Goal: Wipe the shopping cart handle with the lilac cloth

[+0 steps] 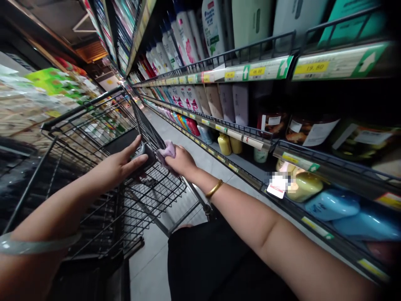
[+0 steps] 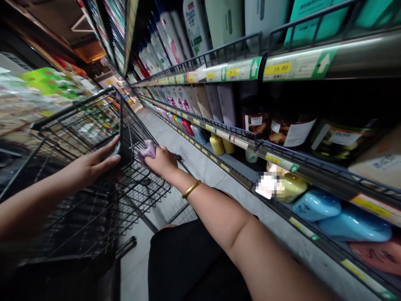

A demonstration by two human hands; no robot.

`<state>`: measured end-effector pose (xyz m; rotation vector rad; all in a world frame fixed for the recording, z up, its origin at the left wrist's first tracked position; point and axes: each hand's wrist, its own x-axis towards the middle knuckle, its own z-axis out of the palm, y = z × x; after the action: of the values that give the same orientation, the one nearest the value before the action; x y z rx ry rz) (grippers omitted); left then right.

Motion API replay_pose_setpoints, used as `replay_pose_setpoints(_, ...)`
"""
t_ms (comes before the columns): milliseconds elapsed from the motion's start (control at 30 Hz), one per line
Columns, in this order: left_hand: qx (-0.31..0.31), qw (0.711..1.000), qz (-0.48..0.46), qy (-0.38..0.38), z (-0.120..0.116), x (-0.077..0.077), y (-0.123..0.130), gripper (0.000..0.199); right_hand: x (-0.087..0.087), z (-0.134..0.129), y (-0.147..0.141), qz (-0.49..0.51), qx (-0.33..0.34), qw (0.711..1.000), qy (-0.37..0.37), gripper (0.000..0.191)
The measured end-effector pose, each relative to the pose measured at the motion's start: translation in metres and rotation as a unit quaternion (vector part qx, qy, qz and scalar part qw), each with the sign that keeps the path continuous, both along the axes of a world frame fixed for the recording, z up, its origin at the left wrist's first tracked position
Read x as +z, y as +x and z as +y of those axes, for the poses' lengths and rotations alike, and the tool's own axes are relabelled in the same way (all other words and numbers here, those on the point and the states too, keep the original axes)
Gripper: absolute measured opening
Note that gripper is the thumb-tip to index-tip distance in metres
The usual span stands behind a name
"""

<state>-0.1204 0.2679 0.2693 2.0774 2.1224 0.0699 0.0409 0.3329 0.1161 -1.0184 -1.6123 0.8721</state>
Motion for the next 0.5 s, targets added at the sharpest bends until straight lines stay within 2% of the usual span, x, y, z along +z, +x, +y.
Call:
replay_pose_setpoints(67, -0.006, 1.000, -0.017, 0.010, 0.008, 0.000, 0.007, 0.098, 0.005, -0.003, 0.000, 0.027, -0.029, 0.997, 0.064, 0.047)
replay_pose_setpoints(133, -0.005, 0.999, -0.032, 0.016, 0.015, -0.001, 0.015, 0.099, 0.005, -0.001, 0.002, 0.036, -0.047, 0.994, 0.090, 0.047)
replay_pose_setpoints(200, 0.000, 0.998, -0.058, 0.012, 0.022, -0.003, 0.025, 0.100, -0.002, 0.007, 0.006, 0.037, -0.046, 0.997, 0.044, 0.047)
replay_pose_setpoints(300, 0.045, 0.991, -0.125, -0.028, 0.032, -0.007, 0.041, 0.106, -0.017, 0.024, 0.015, 0.002, -0.016, 0.996, -0.085, 0.051)
replay_pose_setpoints(367, 0.067, 0.986, -0.145, -0.044, 0.040, -0.008, 0.050, 0.105, -0.020, 0.030, 0.022, -0.028, -0.020, 0.992, -0.121, 0.050)
replay_pose_setpoints(433, 0.077, 0.984, -0.149, -0.062, 0.048, -0.009, 0.057, 0.095, -0.014, 0.029, 0.026, -0.013, -0.052, 0.995, -0.090, 0.047)
replay_pose_setpoints(500, 0.084, 0.983, -0.144, -0.075, 0.056, -0.008, 0.062, 0.081, -0.005, 0.027, 0.028, 0.033, -0.090, 0.995, -0.019, 0.044)
